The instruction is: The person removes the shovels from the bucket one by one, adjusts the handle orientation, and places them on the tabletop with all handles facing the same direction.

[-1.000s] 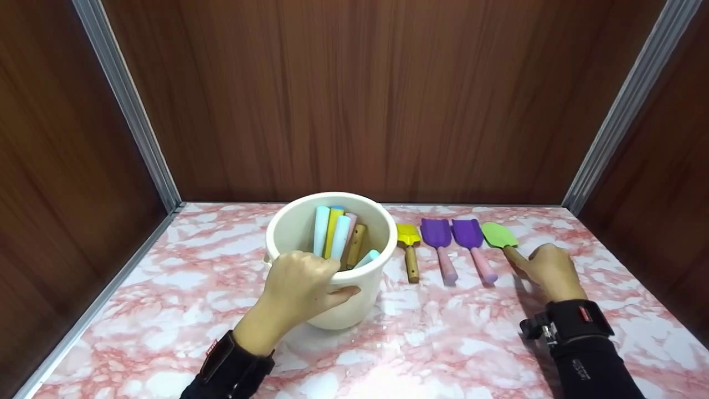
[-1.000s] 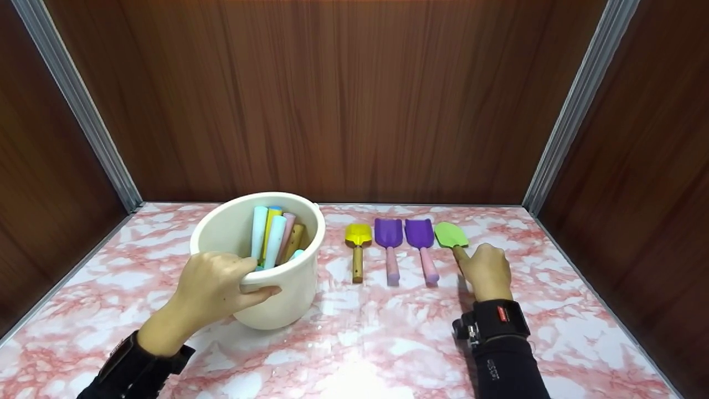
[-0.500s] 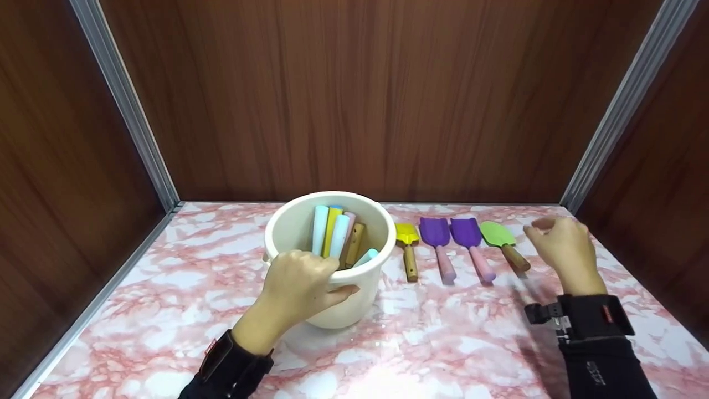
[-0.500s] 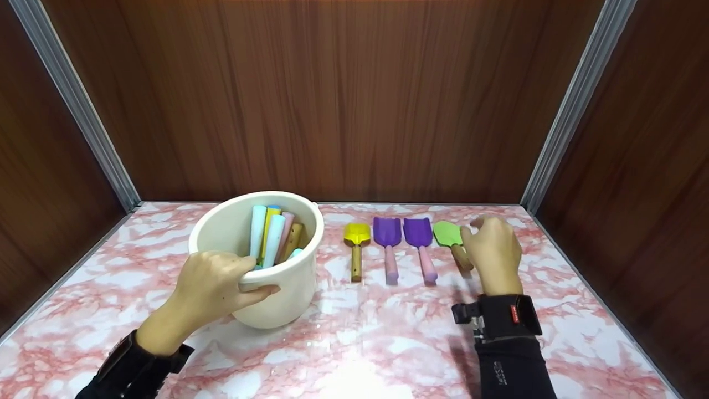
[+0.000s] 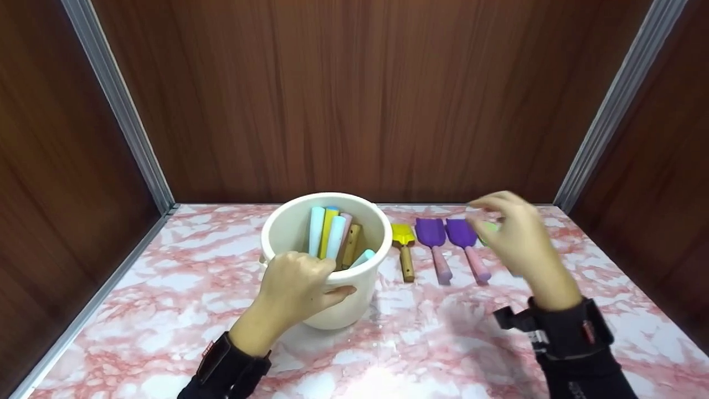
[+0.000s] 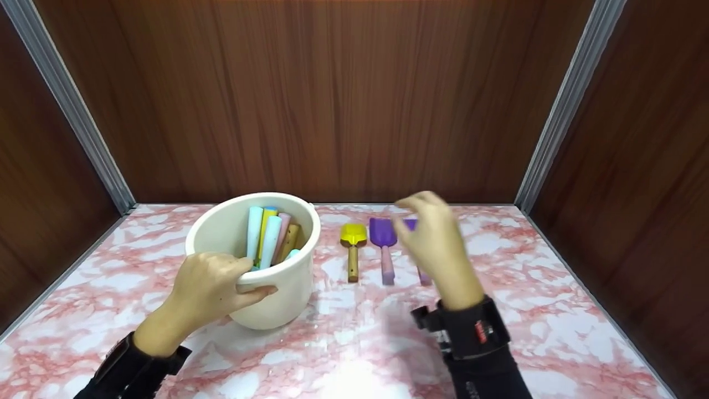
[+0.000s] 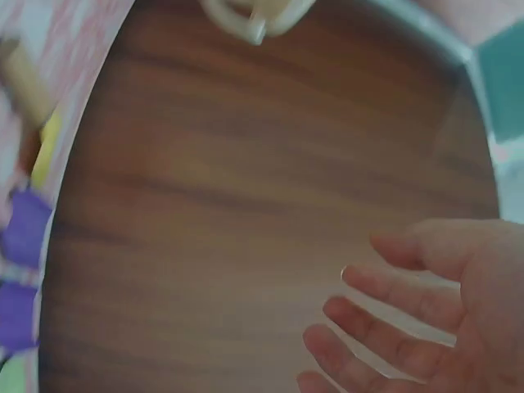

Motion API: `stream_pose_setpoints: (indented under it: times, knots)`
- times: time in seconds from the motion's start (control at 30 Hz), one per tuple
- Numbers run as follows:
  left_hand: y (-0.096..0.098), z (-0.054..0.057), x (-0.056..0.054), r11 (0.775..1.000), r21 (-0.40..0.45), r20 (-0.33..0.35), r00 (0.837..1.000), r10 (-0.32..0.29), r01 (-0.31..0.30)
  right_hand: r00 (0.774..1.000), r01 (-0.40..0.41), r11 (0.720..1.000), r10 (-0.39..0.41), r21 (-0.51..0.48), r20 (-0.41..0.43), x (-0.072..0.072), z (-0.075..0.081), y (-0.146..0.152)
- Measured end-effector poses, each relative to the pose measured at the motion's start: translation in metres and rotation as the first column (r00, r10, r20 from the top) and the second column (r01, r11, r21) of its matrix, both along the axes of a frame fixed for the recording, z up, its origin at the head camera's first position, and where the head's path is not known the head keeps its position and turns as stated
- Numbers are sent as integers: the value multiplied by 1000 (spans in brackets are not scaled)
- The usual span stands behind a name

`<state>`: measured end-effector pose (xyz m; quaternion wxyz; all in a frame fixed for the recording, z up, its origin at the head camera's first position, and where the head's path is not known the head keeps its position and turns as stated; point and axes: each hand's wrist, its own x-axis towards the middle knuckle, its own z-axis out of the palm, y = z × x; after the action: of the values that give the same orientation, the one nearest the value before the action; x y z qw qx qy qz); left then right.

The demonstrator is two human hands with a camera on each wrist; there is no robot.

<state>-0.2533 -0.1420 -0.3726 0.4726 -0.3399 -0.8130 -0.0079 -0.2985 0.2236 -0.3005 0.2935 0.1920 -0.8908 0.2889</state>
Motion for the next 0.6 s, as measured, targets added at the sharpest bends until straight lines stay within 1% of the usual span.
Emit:
stream_pose_setpoints:
  times: [0.07, 0.17, 0.3, 0.4, 0.43, 0.5, 0.57, 0.6]
  knots:
    - [-1, 0, 0, 1000, 0, -2, 1000, 1, -1, 998, -67, 998, 67, 21, -6, 2, 3, -17]
    - [1, 0, 0, 1000, 6, -5, 1000, -1, 1, 989, -149, 987, 148, 65, 19, 4, 12, -35]
    - [2, -2, -1, 1000, 6, -8, 1000, -7, 7, 980, -198, 969, 197, 149, 24, 2, 24, -53]
    - [1, -2, -1, 1000, 2, -6, 1000, -12, 12, 972, -230, 946, 235, 228, 5, 5, 35, -69]
    - [1, -2, -1, 1000, 1, -6, 1000, -11, 11, 966, -248, 933, 258, 260, -5, 7, 39, -76]
    - [0, -2, -1, 1000, 2, -7, 1000, -7, 7, 944, -305, 892, 329, 335, -17, 10, 47, -90]
    - [-1, -2, 0, 1000, 5, -12, 1000, 2, -2, 908, -378, 824, 420, 423, -5, 10, 52, -105]
    - [-1, -3, 1, 1000, 6, -13, 1000, 5, -5, 885, -417, 777, 466, 472, 15, 9, 53, -113]
